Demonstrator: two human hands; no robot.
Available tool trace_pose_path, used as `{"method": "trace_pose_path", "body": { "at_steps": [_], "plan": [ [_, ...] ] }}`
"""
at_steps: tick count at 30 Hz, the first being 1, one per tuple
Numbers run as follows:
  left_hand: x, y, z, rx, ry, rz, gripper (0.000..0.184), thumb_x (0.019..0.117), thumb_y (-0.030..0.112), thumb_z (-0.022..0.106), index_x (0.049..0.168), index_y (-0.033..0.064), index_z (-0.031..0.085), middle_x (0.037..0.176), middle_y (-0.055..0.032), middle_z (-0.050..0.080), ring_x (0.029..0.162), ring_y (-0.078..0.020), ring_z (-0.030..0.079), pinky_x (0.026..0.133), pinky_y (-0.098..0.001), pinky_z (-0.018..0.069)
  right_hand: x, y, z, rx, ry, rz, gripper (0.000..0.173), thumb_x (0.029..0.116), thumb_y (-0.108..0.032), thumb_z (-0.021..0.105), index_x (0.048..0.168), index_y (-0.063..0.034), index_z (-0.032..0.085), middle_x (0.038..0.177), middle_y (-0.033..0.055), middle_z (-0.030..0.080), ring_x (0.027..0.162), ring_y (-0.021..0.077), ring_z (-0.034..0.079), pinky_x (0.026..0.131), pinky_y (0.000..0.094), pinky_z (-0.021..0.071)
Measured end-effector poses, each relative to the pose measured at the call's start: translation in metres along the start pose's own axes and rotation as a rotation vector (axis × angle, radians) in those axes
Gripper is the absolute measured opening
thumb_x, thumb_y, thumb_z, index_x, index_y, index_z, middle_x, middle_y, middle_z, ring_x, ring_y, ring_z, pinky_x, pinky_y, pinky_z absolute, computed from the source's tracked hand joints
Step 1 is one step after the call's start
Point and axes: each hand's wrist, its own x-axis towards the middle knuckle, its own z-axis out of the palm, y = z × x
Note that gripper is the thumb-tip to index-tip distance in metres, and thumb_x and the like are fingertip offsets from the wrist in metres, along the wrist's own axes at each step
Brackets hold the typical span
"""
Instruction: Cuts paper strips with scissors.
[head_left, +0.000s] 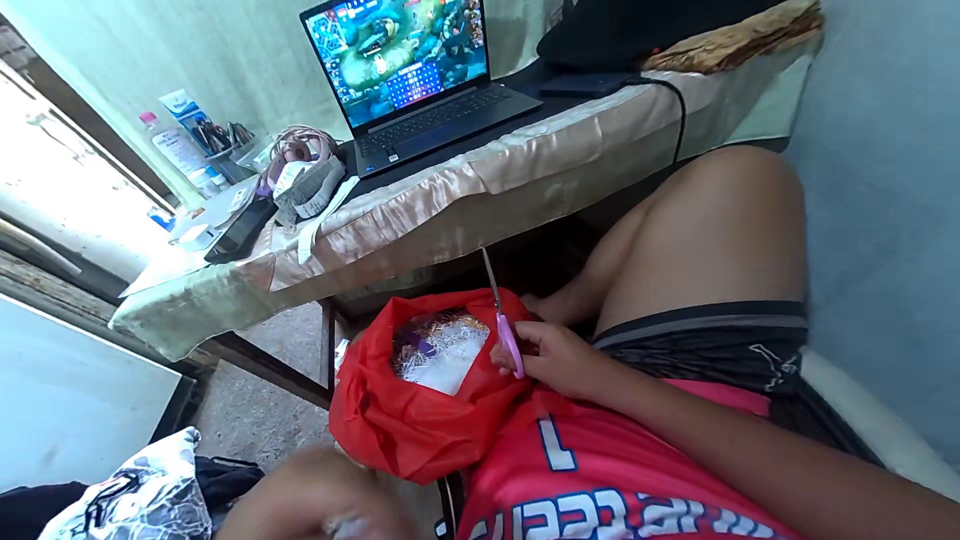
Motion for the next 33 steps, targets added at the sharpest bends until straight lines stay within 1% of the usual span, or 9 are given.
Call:
{"method": "trace_pose_path", "body": {
  "at_steps": [2, 5, 9, 11, 14, 17, 20, 26, 33],
  "plan": [
    [0.041, -0.039, 0.004, -0.099, 0.02, -0.13, 0.026, 0.1066, 0.027, 0.056, 0.106, 0.0066, 0.071, 0.088, -0.0035, 0.074, 0.072, -0.0112, 0.071, 0.067, -0.0296, 0.0628, 0.0, 0.0, 0.001, 0.019, 0.036, 0.005, 0.027, 0.0973, -0.035, 0.071, 0.105, -0.0101, 0.068, 0.097, -0.0026, 0.076, 0.086, 0.0073, 0.073, 0.082, 0.027, 0.0617],
    [0.083, -0.096, 0.013, -0.263, 0.318, -0.318, 0.022, 0.1068, 0.013, 0.051, 0.114, -0.0029, 0.064, 0.092, -0.0119, 0.074, 0.075, -0.0206, 0.072, 0.071, -0.0378, 0.0637, 0.0, 0.0, -0.002, 0.024, 0.094, 0.023, 0.029, 0.0929, -0.033, 0.076, 0.106, -0.0094, 0.067, 0.099, -0.0015, 0.076, 0.088, 0.0085, 0.073, 0.083, 0.029, 0.0624],
    [0.098, -0.129, 0.015, -0.421, 0.518, -0.478, 0.023, 0.1084, 0.013, 0.046, 0.117, -0.003, 0.061, 0.094, -0.0147, 0.072, 0.073, -0.0212, 0.071, 0.07, -0.0367, 0.0624, 0.003, 0.0, -0.003, 0.044, 0.142, 0.052, 0.051, 0.0864, -0.026, 0.084, 0.12, -0.0106, 0.048, 0.102, 0.0027, 0.074, 0.083, 0.0147, 0.075, 0.074, 0.0335, 0.0653],
    [0.097, -0.136, 0.015, -0.412, 0.512, -0.493, 0.023, 0.1086, 0.013, 0.046, 0.117, -0.0028, 0.061, 0.094, -0.015, 0.072, 0.074, -0.0214, 0.071, 0.071, -0.0371, 0.0625, 0.003, -0.002, -0.005, 0.038, 0.113, 0.072, 0.052, 0.0899, -0.029, 0.08, 0.129, -0.0118, 0.051, 0.105, 0.0013, 0.074, 0.082, 0.0125, 0.074, 0.07, 0.0309, 0.0647],
    [0.095, -0.141, 0.015, -0.392, 0.501, -0.503, 0.023, 0.1087, 0.013, 0.047, 0.118, -0.0031, 0.061, 0.094, -0.0149, 0.072, 0.074, -0.0214, 0.071, 0.072, -0.037, 0.0628, 0.003, 0.002, -0.006, -0.034, 0.091, 0.051, 0.042, 0.0911, -0.036, 0.078, 0.123, -0.0112, 0.065, 0.109, -0.0014, 0.074, 0.095, 0.0063, 0.071, 0.087, 0.0271, 0.0601],
    [0.094, -0.144, 0.014, -0.389, 0.509, -0.502, 0.022, 0.1085, 0.012, 0.047, 0.116, -0.0034, 0.061, 0.093, -0.0147, 0.073, 0.073, -0.0211, 0.071, 0.071, -0.0367, 0.0626, 0.003, 0.002, -0.005, -0.14, 0.109, 0.033, 0.039, 0.0891, -0.04, 0.079, 0.118, -0.0141, 0.073, 0.106, -0.0025, 0.073, 0.092, 0.0048, 0.067, 0.085, 0.0266, 0.0567],
    [0.095, -0.145, 0.012, -0.388, 0.521, -0.505, 0.022, 0.1084, 0.012, 0.047, 0.116, -0.0029, 0.061, 0.093, -0.0144, 0.073, 0.072, -0.0205, 0.071, 0.071, -0.0359, 0.0623, 0.003, 0.001, -0.005, -0.163, 0.088, 0.033, 0.039, 0.0888, -0.037, 0.08, 0.12, -0.0133, 0.073, 0.11, -0.0006, 0.072, 0.099, 0.0058, 0.067, 0.091, 0.0274, 0.056],
    [0.095, -0.147, 0.012, -0.381, 0.514, -0.514, 0.022, 0.1083, 0.013, 0.048, 0.116, -0.0026, 0.062, 0.094, -0.0142, 0.073, 0.073, -0.0205, 0.071, 0.071, -0.0353, 0.0623, 0.005, 0.002, -0.005, -0.194, 0.138, 0.017, 0.035, 0.0878, -0.027, 0.08, 0.119, -0.0133, 0.074, 0.117, 0.0043, 0.068, 0.097, 0.0092, 0.064, 0.085, 0.0254, 0.0552],
    [0.095, -0.148, 0.013, -0.358, 0.521, -0.503, 0.023, 0.1084, 0.013, 0.048, 0.117, -0.0034, 0.061, 0.093, -0.0144, 0.073, 0.073, -0.0209, 0.071, 0.071, -0.0359, 0.0624, 0.003, -0.006, -0.004, 0.029, 0.055, 0.06, 0.047, 0.0889, -0.024, 0.081, 0.132, -0.0115, 0.068, 0.119, -0.0006, 0.073, 0.092, 0.005, 0.071, 0.083, 0.024, 0.0604]
  ]
}}
